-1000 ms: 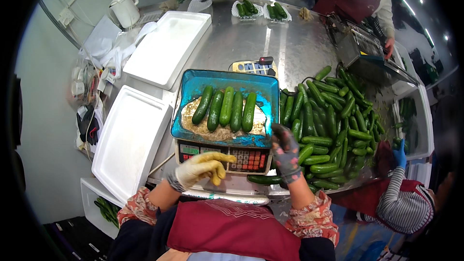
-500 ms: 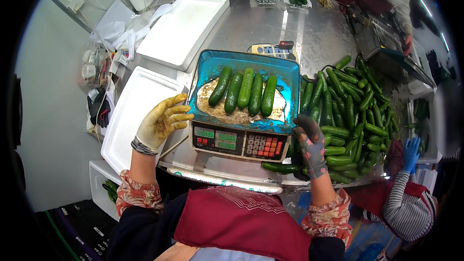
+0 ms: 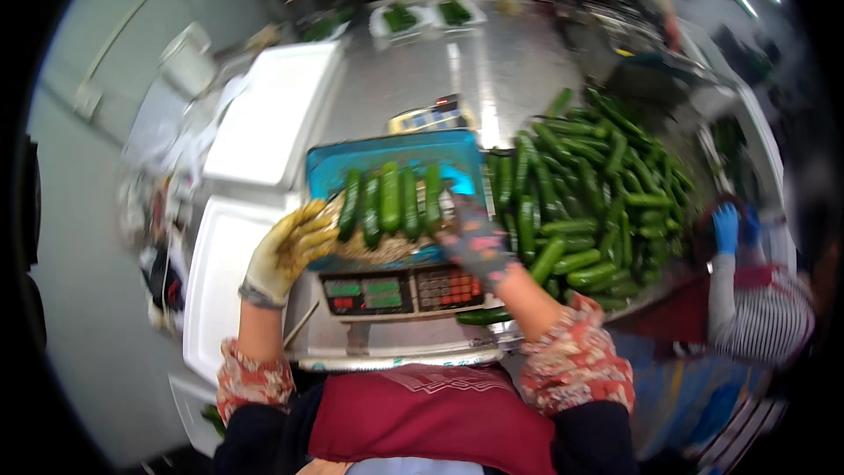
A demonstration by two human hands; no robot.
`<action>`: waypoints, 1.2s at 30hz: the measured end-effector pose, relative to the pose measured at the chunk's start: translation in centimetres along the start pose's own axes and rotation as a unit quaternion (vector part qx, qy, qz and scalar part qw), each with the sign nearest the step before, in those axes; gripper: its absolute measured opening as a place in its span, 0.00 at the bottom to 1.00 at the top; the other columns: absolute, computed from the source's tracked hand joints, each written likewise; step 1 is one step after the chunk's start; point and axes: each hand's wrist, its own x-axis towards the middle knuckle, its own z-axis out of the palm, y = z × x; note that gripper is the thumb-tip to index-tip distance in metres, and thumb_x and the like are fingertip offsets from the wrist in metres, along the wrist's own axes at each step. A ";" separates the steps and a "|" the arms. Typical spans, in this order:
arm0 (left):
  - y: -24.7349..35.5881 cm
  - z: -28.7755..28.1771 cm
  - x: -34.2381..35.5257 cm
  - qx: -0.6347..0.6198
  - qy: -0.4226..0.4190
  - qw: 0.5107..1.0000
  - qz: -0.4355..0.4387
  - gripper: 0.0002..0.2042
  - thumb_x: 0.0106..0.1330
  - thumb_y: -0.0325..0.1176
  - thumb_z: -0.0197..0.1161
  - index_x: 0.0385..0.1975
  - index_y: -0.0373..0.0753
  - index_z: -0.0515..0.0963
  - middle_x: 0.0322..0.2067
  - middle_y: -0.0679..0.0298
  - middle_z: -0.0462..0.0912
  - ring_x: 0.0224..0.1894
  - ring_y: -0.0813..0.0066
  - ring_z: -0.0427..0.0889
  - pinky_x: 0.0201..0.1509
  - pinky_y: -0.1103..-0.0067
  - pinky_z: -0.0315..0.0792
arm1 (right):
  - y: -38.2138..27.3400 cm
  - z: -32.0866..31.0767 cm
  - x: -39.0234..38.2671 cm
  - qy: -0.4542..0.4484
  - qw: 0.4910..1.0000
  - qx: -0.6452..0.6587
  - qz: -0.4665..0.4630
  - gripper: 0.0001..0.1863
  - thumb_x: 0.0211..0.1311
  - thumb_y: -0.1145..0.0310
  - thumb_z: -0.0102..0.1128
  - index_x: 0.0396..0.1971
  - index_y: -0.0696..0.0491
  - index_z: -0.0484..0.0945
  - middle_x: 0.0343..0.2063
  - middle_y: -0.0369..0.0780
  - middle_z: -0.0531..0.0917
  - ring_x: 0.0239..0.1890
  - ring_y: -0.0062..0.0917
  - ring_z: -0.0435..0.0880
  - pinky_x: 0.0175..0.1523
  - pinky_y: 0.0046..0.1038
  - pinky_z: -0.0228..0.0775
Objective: The person repeatedly picks cucumbers from a pile, places them on a digital scale, and then transfers them into white trays. The process is repeated continuously throughout the clip.
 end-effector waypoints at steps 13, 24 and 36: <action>-4.0 2.9 0.7 -0.055 -0.013 0.997 -0.045 0.24 0.66 0.43 0.50 0.56 0.32 0.65 0.46 0.52 0.76 0.46 0.59 0.78 0.44 0.73 0.76 | 2.2 0.4 2.2 -0.020 0.978 0.207 0.006 0.27 0.47 0.63 0.60 0.52 0.46 0.70 0.37 0.47 0.76 0.41 0.34 0.78 0.47 0.30 0.70; -7.0 7.6 0.2 -0.103 -0.020 0.994 -0.025 0.22 0.68 0.40 0.46 0.57 0.31 0.62 0.46 0.50 0.76 0.48 0.56 0.77 0.47 0.68 0.77 | 18.1 -15.9 -3.1 0.297 0.953 -0.048 -0.008 0.24 0.44 0.69 0.58 0.48 0.43 0.75 0.36 0.46 0.78 0.39 0.35 0.77 0.44 0.33 0.70; -9.9 10.2 -2.8 -0.116 0.086 0.989 -0.012 0.22 0.66 0.40 0.48 0.55 0.31 0.64 0.46 0.48 0.76 0.47 0.52 0.78 0.46 0.65 0.76 | 20.5 -13.3 14.5 0.105 0.885 -0.453 0.017 0.20 0.51 0.63 0.53 0.47 0.51 0.72 0.34 0.41 0.81 0.41 0.36 0.79 0.42 0.39 0.71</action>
